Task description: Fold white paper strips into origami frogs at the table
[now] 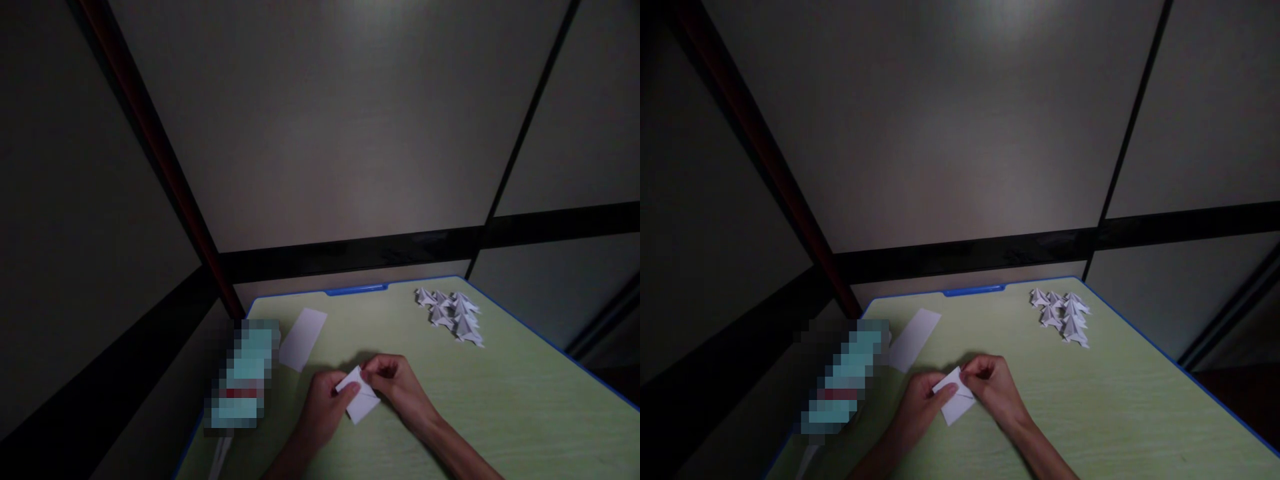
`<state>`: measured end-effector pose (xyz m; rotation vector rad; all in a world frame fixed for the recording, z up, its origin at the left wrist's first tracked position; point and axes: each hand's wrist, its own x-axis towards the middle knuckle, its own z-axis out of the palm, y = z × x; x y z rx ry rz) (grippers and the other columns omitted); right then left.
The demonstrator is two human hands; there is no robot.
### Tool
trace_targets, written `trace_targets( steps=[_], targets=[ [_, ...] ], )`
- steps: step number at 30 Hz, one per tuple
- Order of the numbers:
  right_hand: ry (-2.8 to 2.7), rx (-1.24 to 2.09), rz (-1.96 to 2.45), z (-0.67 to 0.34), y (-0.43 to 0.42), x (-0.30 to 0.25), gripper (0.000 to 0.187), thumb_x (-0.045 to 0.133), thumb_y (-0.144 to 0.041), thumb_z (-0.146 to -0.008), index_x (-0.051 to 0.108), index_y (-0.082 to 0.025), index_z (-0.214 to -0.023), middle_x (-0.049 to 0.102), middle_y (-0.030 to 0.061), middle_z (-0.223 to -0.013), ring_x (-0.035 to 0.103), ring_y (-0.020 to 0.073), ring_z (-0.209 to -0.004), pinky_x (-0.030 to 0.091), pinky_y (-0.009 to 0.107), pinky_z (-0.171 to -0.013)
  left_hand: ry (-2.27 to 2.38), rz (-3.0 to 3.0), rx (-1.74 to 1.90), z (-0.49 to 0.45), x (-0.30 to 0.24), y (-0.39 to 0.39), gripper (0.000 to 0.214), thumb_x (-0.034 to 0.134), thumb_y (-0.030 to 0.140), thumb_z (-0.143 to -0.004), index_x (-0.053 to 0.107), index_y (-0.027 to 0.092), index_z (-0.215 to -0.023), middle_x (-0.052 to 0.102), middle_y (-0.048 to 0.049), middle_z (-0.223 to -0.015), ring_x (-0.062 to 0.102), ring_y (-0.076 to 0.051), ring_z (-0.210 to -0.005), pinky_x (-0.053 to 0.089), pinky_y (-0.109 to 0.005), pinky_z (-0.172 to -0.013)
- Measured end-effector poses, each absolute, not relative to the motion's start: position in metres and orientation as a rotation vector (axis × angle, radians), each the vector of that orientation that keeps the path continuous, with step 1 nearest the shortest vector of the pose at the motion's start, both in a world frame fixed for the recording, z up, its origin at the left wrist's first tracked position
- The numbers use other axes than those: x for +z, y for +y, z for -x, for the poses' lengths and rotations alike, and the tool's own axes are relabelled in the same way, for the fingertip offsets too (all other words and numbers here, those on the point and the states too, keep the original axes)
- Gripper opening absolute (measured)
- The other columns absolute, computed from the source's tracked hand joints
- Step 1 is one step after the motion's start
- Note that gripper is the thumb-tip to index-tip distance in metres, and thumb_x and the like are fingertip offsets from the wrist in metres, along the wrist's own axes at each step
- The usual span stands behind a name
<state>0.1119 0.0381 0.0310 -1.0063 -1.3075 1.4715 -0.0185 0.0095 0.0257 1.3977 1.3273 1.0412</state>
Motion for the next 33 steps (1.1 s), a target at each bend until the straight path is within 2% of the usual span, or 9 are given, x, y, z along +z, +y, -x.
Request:
trace_targets(
  steps=[10, 19, 25, 29, 33],
  targets=[
    [-1.314, 1.480, 0.975, -0.1121, 0.0374, 0.0312, 0.013, 0.060, -0.017, -0.055, 0.051, -0.011, -0.046, 0.043, -0.0057, -0.041, 0.033, 0.0054, -0.040, 0.023, 0.018, -0.039, 1.338, -1.403, 1.039, 0.0187, 0.0258, 0.0084, 0.022, 0.048, 0.027, -0.063, 0.054, 0.009, -0.052, 0.039, 0.0035, -0.045, 0.035, -0.008, -0.045, 0.024, -0.018, -0.040],
    [-1.365, 1.441, 0.979, -0.1099, 0.0367, 0.0282, 0.017, 0.059, -0.023, -0.058, 0.052, -0.010, -0.050, 0.045, -0.0043, -0.044, 0.035, 0.0059, -0.041, 0.026, 0.018, -0.040, 1.359, -1.426, 1.035, 0.0184, 0.0251, 0.0104, 0.022, 0.048, 0.028, -0.062, 0.054, 0.010, -0.052, 0.039, 0.0034, -0.046, 0.035, -0.009, -0.045, 0.025, -0.019, -0.040],
    [-1.341, 1.458, 0.962, -0.1077, 0.0378, 0.0290, 0.019, 0.059, -0.025, -0.058, 0.049, -0.012, -0.049, 0.043, -0.0053, -0.042, 0.034, 0.0053, -0.040, 0.025, 0.018, -0.039, 1.362, -1.426, 1.059, 0.0185, 0.0274, 0.0077, 0.023, 0.048, 0.029, -0.062, 0.052, 0.010, -0.049, 0.036, 0.0041, -0.044, 0.032, -0.008, -0.043, 0.022, -0.019, -0.039],
    [-1.326, 1.495, 0.908, -0.1062, 0.0380, 0.0312, 0.017, 0.061, -0.023, -0.056, 0.047, -0.013, -0.055, 0.042, -0.0063, -0.046, 0.035, 0.0057, -0.042, 0.026, 0.018, -0.040, 1.326, -1.414, 1.074, 0.0200, 0.0262, 0.0071, 0.025, 0.048, 0.031, -0.062, 0.049, 0.011, -0.047, 0.033, 0.0047, -0.043, 0.030, -0.007, -0.043, 0.021, -0.018, -0.039],
    [-1.418, 1.505, 0.893, -0.1054, 0.0364, 0.0321, 0.020, 0.058, -0.030, -0.060, 0.048, -0.013, -0.055, 0.040, -0.0062, -0.046, 0.034, 0.0059, -0.043, 0.025, 0.018, -0.041, 1.297, -1.424, 1.081, 0.0214, 0.0245, 0.0068, 0.027, 0.048, 0.033, -0.063, 0.049, 0.011, -0.046, 0.032, 0.0048, -0.043, 0.029, -0.007, -0.043, 0.021, -0.018, -0.039]
  ],
)
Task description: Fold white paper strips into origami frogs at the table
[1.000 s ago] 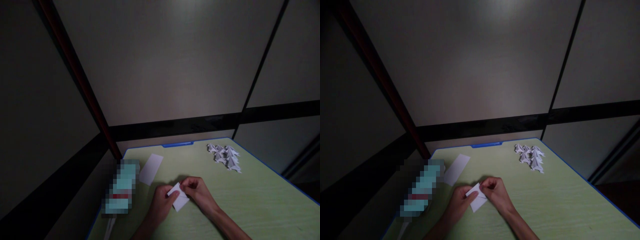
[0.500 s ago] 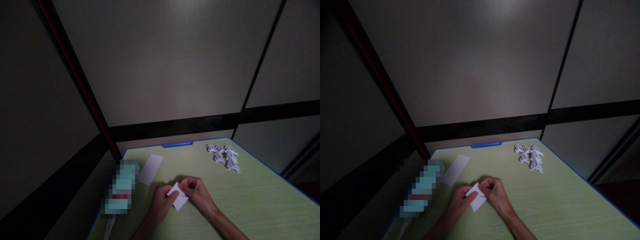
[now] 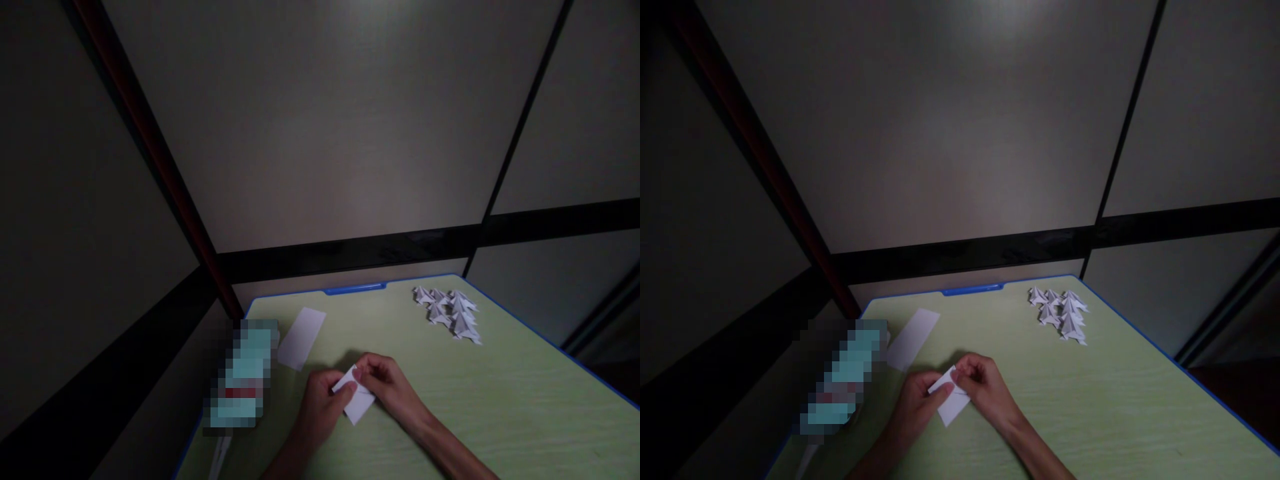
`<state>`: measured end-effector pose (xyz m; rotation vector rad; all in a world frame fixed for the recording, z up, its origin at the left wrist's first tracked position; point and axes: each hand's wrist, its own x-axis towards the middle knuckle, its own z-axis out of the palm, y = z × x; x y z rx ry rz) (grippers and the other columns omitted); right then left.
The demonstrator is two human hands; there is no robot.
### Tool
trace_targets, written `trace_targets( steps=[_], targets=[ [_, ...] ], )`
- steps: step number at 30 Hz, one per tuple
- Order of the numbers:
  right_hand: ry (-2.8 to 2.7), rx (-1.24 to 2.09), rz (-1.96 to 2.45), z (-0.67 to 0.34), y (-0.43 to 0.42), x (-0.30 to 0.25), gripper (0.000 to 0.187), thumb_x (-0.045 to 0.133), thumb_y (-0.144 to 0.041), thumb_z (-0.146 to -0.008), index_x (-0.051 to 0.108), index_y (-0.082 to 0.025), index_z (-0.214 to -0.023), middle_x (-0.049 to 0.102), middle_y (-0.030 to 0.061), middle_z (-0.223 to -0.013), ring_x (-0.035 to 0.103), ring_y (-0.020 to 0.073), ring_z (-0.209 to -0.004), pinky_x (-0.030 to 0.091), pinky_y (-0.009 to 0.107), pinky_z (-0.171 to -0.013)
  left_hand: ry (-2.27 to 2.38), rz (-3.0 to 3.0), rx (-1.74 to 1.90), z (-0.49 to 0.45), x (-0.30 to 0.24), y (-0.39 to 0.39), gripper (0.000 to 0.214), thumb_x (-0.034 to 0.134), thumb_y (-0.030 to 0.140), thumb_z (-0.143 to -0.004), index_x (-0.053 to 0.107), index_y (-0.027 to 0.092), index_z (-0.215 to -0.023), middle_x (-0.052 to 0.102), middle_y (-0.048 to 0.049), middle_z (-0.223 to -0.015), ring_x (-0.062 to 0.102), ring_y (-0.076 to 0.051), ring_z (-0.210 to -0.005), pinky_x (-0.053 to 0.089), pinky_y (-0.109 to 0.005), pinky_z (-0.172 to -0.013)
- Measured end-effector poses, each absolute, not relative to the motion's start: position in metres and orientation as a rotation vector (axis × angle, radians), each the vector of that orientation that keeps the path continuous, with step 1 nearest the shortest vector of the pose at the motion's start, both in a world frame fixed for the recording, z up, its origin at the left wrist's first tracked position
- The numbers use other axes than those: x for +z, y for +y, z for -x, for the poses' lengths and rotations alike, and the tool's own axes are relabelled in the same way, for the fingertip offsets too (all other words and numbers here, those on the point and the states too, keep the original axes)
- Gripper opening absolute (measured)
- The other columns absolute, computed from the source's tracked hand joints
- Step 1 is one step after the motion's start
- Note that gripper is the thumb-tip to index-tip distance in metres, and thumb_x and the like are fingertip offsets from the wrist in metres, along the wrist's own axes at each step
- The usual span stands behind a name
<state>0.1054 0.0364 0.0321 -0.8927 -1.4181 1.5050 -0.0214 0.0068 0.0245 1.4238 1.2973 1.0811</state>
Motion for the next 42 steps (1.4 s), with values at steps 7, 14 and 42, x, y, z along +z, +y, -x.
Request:
trace_targets(
  steps=[7, 14, 42],
  targets=[
    [-1.455, 1.513, 0.919, -0.107, 0.033, 0.034, 0.028, 0.054, -0.037, -0.062, 0.045, -0.014, -0.050, 0.036, -0.0066, -0.043, 0.029, 0.0057, -0.040, 0.020, 0.019, -0.039, 1.290, -1.426, 1.049, 0.020, 0.030, 0.005, 0.026, 0.049, 0.032, -0.062, 0.051, 0.011, -0.047, 0.033, 0.0046, -0.043, 0.031, -0.007, -0.043, 0.022, -0.019, -0.039],
    [-1.497, 1.469, 0.933, -0.106, 0.032, 0.031, 0.031, 0.048, -0.042, -0.066, 0.040, -0.016, -0.052, 0.034, -0.0062, -0.045, 0.030, 0.0076, -0.043, 0.022, 0.019, -0.040, 1.299, -1.445, 1.045, 0.021, 0.027, 0.006, 0.024, 0.049, 0.030, -0.062, 0.048, 0.012, -0.048, 0.033, 0.0049, -0.044, 0.032, -0.008, -0.044, 0.023, -0.019, -0.040],
    [-1.797, 1.306, 0.942, -0.104, 0.025, 0.030, 0.019, 0.057, -0.026, -0.062, 0.045, -0.015, -0.053, 0.033, -0.0060, -0.050, 0.031, 0.0074, -0.048, 0.023, 0.018, -0.043, 1.297, -1.448, 1.231, 0.020, 0.029, 0.010, 0.011, 0.052, 0.015, -0.055, 0.045, 0.015, -0.046, 0.039, 0.0046, -0.049, 0.038, -0.009, -0.049, 0.030, -0.019, -0.046]
  ],
)
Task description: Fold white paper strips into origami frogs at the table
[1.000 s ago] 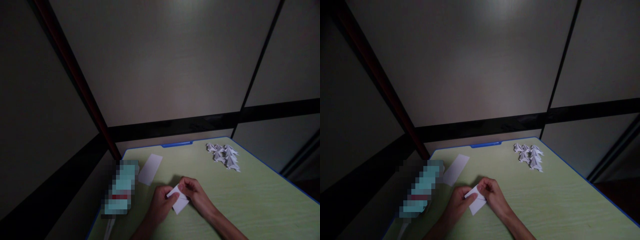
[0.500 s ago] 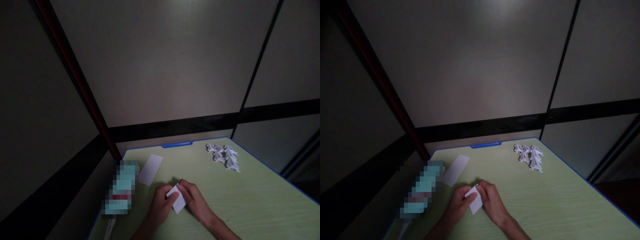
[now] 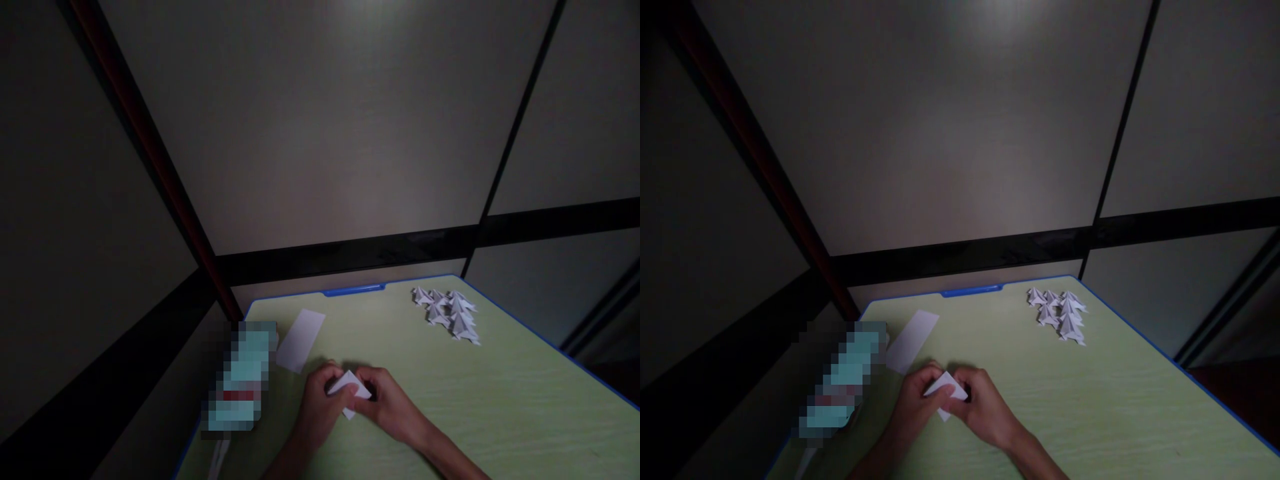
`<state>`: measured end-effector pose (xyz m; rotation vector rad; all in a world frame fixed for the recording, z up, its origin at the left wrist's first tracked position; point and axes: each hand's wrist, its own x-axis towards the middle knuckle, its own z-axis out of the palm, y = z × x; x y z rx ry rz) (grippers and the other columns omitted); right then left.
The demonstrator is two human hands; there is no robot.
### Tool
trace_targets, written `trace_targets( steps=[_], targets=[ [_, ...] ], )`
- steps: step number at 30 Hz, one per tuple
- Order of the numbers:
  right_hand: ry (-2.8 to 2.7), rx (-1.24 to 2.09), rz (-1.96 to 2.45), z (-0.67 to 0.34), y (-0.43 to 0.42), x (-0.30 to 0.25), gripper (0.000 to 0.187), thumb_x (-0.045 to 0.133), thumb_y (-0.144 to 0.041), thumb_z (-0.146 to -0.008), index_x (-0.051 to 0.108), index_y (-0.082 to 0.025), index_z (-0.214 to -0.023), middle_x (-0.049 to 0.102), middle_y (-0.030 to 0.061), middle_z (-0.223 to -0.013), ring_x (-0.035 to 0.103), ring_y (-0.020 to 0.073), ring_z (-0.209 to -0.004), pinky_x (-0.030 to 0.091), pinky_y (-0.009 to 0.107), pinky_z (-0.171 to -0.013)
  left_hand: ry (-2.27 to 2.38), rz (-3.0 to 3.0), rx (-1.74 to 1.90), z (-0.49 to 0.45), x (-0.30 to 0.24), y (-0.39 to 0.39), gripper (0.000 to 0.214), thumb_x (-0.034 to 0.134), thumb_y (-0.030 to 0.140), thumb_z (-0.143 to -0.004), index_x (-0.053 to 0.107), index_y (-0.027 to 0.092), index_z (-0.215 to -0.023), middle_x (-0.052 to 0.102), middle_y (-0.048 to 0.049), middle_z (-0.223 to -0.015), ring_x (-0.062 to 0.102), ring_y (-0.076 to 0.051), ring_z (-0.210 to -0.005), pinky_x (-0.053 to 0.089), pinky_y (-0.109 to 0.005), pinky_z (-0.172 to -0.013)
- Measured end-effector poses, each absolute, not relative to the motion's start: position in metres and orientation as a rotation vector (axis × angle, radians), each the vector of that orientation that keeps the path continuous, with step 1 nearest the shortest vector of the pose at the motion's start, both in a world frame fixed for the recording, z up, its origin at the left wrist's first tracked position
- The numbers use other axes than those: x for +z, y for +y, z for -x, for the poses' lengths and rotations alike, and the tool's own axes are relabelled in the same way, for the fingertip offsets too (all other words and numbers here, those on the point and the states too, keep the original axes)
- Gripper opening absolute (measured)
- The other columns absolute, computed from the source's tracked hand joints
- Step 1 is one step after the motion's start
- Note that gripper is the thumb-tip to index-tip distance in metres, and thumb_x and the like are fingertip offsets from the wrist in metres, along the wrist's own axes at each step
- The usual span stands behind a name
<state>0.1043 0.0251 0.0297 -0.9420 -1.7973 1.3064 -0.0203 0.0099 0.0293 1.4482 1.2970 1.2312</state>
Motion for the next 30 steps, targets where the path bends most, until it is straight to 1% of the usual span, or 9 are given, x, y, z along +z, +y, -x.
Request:
trace_targets(
  steps=[4, 8, 11, 13, 16, 19, 23, 26, 30],
  targets=[
    [-1.794, 1.282, 0.958, -0.1035, 0.0252, 0.0279, 0.020, 0.057, -0.025, -0.062, 0.045, -0.014, -0.050, 0.033, -0.0062, -0.048, 0.031, 0.0073, -0.046, 0.023, 0.018, -0.042, 1.307, -1.457, 1.263, 0.0227, 0.0293, 0.0080, 0.019, 0.053, 0.022, -0.060, 0.043, 0.015, -0.045, 0.037, 0.0055, -0.046, 0.036, -0.009, -0.047, 0.029, -0.019, -0.045],
    [-1.638, 1.352, 0.950, -0.1025, 0.0268, 0.0285, 0.020, 0.058, -0.027, -0.061, 0.045, -0.015, -0.051, 0.035, -0.0064, -0.047, 0.032, 0.0072, -0.045, 0.025, 0.019, -0.042, 1.344, -1.370, 1.238, 0.0250, 0.0264, 0.0103, 0.021, 0.053, 0.030, -0.062, 0.048, 0.014, -0.050, 0.043, 0.0041, -0.048, 0.039, -0.009, -0.048, 0.030, -0.019, -0.044],
    [-1.499, 1.370, 0.914, -0.1032, 0.0289, 0.0318, 0.017, 0.060, -0.027, -0.059, 0.047, -0.015, -0.059, 0.036, -0.0070, -0.048, 0.033, 0.0070, -0.044, 0.026, 0.018, -0.042, 1.318, -1.276, 1.217, 0.0240, 0.0229, 0.0130, 0.024, 0.053, 0.036, -0.061, 0.051, 0.012, -0.056, 0.046, 0.0029, -0.049, 0.041, -0.010, -0.048, 0.030, -0.019, -0.044],
    [-1.399, 1.365, 0.865, -0.1042, 0.0306, 0.0341, 0.019, 0.060, -0.027, -0.059, 0.046, -0.017, -0.068, 0.038, -0.0075, -0.048, 0.035, 0.0072, -0.044, 0.028, 0.018, -0.042, 1.279, -1.236, 1.208, 0.0225, 0.0216, 0.0136, 0.026, 0.055, 0.038, -0.059, 0.049, 0.013, -0.053, 0.045, 0.0037, -0.046, 0.040, -0.009, -0.045, 0.029, -0.019, -0.042],
    [-1.293, 1.343, 0.810, -0.1057, 0.0319, 0.0365, 0.025, 0.060, -0.027, -0.060, 0.042, -0.018, -0.075, 0.040, -0.0082, -0.048, 0.037, 0.0076, -0.044, 0.030, 0.019, -0.043, 1.205, -1.258, 1.148, 0.0200, 0.0219, 0.0120, 0.028, 0.057, 0.036, -0.056, 0.045, 0.013, -0.046, 0.042, 0.0045, -0.043, 0.039, -0.008, -0.043, 0.027, -0.019, -0.042],
    [-1.272, 1.329, 0.802, -0.1060, 0.0306, 0.0372, 0.025, 0.061, -0.026, -0.060, 0.040, -0.018, -0.070, 0.041, -0.0081, -0.049, 0.038, 0.0072, -0.044, 0.030, 0.018, -0.043, 1.142, -1.295, 1.086, 0.0189, 0.0221, 0.0100, 0.025, 0.058, 0.032, -0.055, 0.045, 0.013, -0.045, 0.044, 0.0038, -0.044, 0.040, -0.009, -0.045, 0.029, -0.019, -0.043],
    [-1.266, 1.388, 0.776, -0.1034, 0.0281, 0.0339, 0.030, 0.064, -0.026, -0.057, 0.037, -0.020, -0.069, 0.041, -0.0086, -0.050, 0.039, 0.0071, -0.044, 0.030, 0.018, -0.042, 1.228, -1.286, 1.183, 0.0223, 0.0199, 0.0121, 0.024, 0.057, 0.029, -0.056, 0.045, 0.014, -0.044, 0.043, 0.0040, -0.042, 0.039, -0.008, -0.043, 0.029, -0.019, -0.042],
    [-1.270, 1.470, 0.734, -0.1012, 0.0294, 0.0294, 0.036, 0.066, -0.023, -0.053, 0.036, -0.021, -0.072, 0.042, -0.0091, -0.050, 0.042, 0.0076, -0.045, 0.031, 0.018, -0.043, 1.270, -1.246, 1.268, 0.0250, 0.0208, 0.0148, 0.023, 0.056, 0.030, -0.059, 0.049, 0.012, -0.047, 0.046, 0.0023, -0.044, 0.040, -0.009, -0.044, 0.031, -0.019, -0.043],
    [-1.212, 1.468, 0.715, -0.1020, 0.0337, 0.0285, 0.035, 0.065, -0.021, -0.055, 0.036, -0.020, -0.074, 0.045, -0.0086, -0.050, 0.042, 0.0078, -0.045, 0.031, 0.018, -0.044, 1.190, -1.188, 1.258, 0.0227, 0.0274, 0.0135, 0.022, 0.058, 0.032, -0.056, 0.056, 0.010, -0.056, 0.052, 0.0002, -0.047, 0.043, -0.010, -0.046, 0.032, -0.020, -0.045]
  ],
)
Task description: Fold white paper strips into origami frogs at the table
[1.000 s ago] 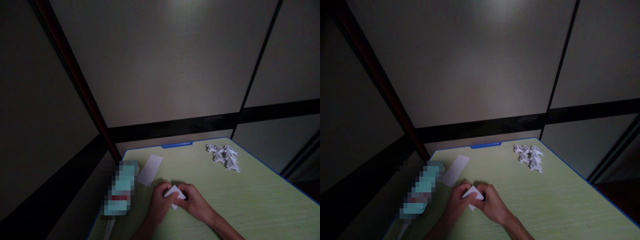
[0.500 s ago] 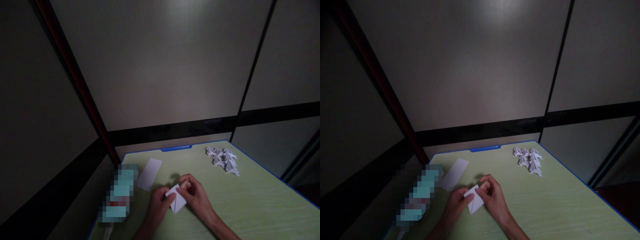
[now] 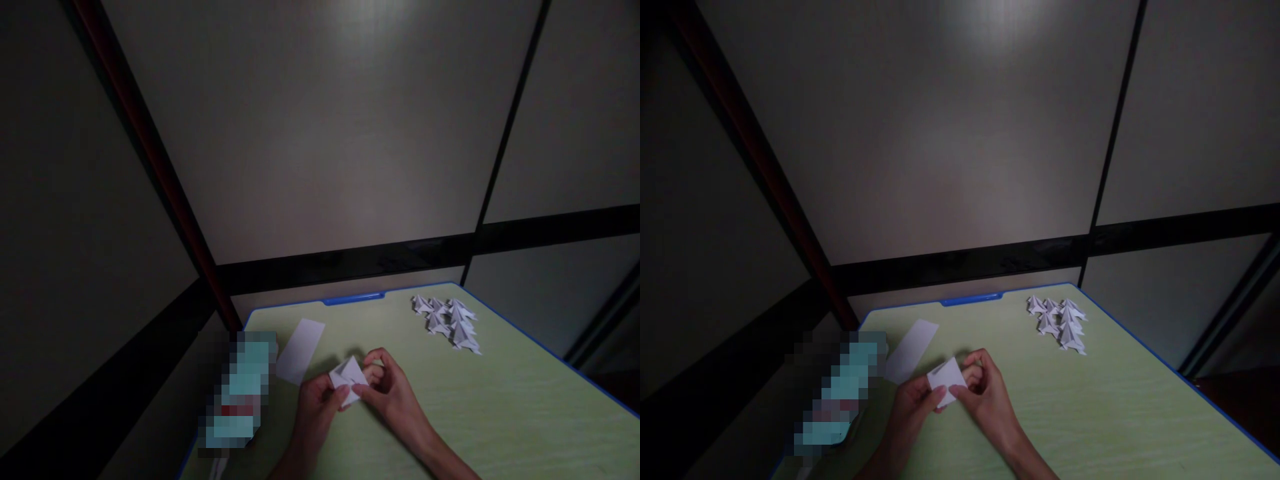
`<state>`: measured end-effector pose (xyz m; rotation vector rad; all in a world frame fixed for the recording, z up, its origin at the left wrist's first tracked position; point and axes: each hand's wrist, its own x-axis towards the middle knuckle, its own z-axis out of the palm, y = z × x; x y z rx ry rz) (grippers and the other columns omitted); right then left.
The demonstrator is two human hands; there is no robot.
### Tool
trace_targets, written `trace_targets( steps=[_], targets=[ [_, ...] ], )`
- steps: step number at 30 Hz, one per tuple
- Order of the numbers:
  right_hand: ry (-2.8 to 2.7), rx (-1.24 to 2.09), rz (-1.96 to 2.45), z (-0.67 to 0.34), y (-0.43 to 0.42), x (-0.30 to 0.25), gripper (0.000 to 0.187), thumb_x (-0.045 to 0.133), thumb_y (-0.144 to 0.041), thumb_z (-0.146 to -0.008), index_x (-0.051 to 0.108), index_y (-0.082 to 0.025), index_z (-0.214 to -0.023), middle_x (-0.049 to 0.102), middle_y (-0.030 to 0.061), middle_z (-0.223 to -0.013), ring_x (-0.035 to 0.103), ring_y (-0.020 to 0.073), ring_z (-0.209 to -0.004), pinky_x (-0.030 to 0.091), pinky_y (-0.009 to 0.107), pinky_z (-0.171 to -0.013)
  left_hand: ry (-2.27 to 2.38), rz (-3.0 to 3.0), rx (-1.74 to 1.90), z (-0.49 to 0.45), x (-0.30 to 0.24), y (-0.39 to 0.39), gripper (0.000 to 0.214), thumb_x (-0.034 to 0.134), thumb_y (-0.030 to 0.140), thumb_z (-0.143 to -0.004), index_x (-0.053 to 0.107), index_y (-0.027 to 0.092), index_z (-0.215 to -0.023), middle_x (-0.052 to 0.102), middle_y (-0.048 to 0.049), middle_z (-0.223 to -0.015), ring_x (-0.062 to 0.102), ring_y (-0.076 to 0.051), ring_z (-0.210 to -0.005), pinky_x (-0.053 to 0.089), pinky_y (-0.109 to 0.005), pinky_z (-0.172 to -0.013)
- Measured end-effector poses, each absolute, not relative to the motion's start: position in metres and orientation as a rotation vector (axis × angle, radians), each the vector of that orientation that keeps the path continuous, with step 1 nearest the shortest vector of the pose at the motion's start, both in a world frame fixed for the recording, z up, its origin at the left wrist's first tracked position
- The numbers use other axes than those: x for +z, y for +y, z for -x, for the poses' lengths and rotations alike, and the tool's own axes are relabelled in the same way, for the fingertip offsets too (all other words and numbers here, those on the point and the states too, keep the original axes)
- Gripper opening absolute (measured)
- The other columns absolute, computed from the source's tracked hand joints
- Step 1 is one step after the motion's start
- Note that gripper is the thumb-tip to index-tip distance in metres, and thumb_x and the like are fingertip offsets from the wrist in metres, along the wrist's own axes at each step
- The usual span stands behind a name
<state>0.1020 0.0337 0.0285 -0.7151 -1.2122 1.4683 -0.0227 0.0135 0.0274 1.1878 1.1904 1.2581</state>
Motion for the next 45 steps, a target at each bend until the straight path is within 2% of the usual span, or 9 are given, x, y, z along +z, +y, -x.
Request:
trace_targets(
  steps=[5, 11, 21, 34, 40, 45],
  targets=[
    [-1.313, 1.339, 0.791, -0.106, 0.034, 0.032, 0.022, 0.065, -0.019, -0.055, 0.044, -0.016, -0.062, 0.044, -0.0065, -0.051, 0.040, 0.0072, -0.047, 0.030, 0.018, -0.044, 1.143, -1.173, 1.174, 0.022, 0.030, 0.011, 0.027, 0.064, 0.031, -0.050, 0.059, 0.009, -0.065, 0.056, -0.0013, -0.054, 0.047, -0.012, -0.050, 0.035, -0.020, -0.045],
    [-1.462, 1.338, 0.854, -0.109, 0.034, 0.031, 0.010, 0.061, -0.017, -0.059, 0.052, -0.013, -0.062, 0.047, -0.0042, -0.053, 0.039, 0.0075, -0.047, 0.030, 0.018, -0.044, 1.184, -1.152, 1.224, 0.024, 0.024, 0.014, 0.033, 0.056, 0.041, -0.057, 0.059, 0.009, -0.059, 0.053, -0.0005, -0.046, 0.047, -0.011, -0.042, 0.036, -0.019, -0.038],
    [-1.285, 1.318, 0.834, -0.106, 0.036, 0.031, 0.021, 0.065, -0.016, -0.055, 0.048, -0.015, -0.067, 0.048, -0.0052, -0.053, 0.040, 0.0065, -0.046, 0.033, 0.017, -0.043, 1.157, -1.199, 1.181, 0.023, 0.020, 0.014, 0.030, 0.057, 0.035, -0.060, 0.064, 0.008, -0.072, 0.063, -0.0047, -0.054, 0.052, -0.011, -0.045, 0.035, -0.018, -0.039],
    [-1.211, 1.431, 0.804, -0.105, 0.037, 0.030, 0.028, 0.069, -0.016, -0.050, 0.043, -0.015, -0.063, 0.043, -0.0079, -0.048, 0.039, 0.0051, -0.043, 0.031, 0.016, -0.041, 1.176, -1.200, 1.211, 0.022, 0.021, 0.012, 0.030, 0.055, 0.035, -0.063, 0.061, 0.007, -0.068, 0.063, -0.0068, -0.053, 0.053, -0.010, -0.038, 0.032, -0.016, -0.033],
    [-1.256, 1.391, 0.787, -0.105, 0.036, 0.029, 0.023, 0.066, -0.014, -0.053, 0.045, -0.015, -0.061, 0.044, -0.0071, -0.049, 0.039, 0.0054, -0.044, 0.030, 0.016, -0.042, 1.182, -1.198, 1.200, 0.021, 0.024, 0.013, 0.028, 0.055, 0.033, -0.063, 0.061, 0.007, -0.071, 0.063, -0.0061, -0.052, 0.053, -0.010, -0.038, 0.032, -0.015, -0.033],
    [-1.296, 1.395, 0.727, -0.107, 0.036, 0.030, 0.018, 0.064, -0.014, -0.056, 0.046, -0.015, -0.056, 0.047, -0.0043, -0.058, 0.041, 0.0065, -0.048, 0.032, 0.017, -0.043, 1.153, -1.184, 1.206, 0.022, 0.019, 0.014, 0.028, 0.055, 0.034, -0.063, 0.061, 0.008, -0.070, 0.061, -0.0041, -0.051, 0.053, -0.010, -0.038, 0.033, -0.015, -0.034]
  ],
)
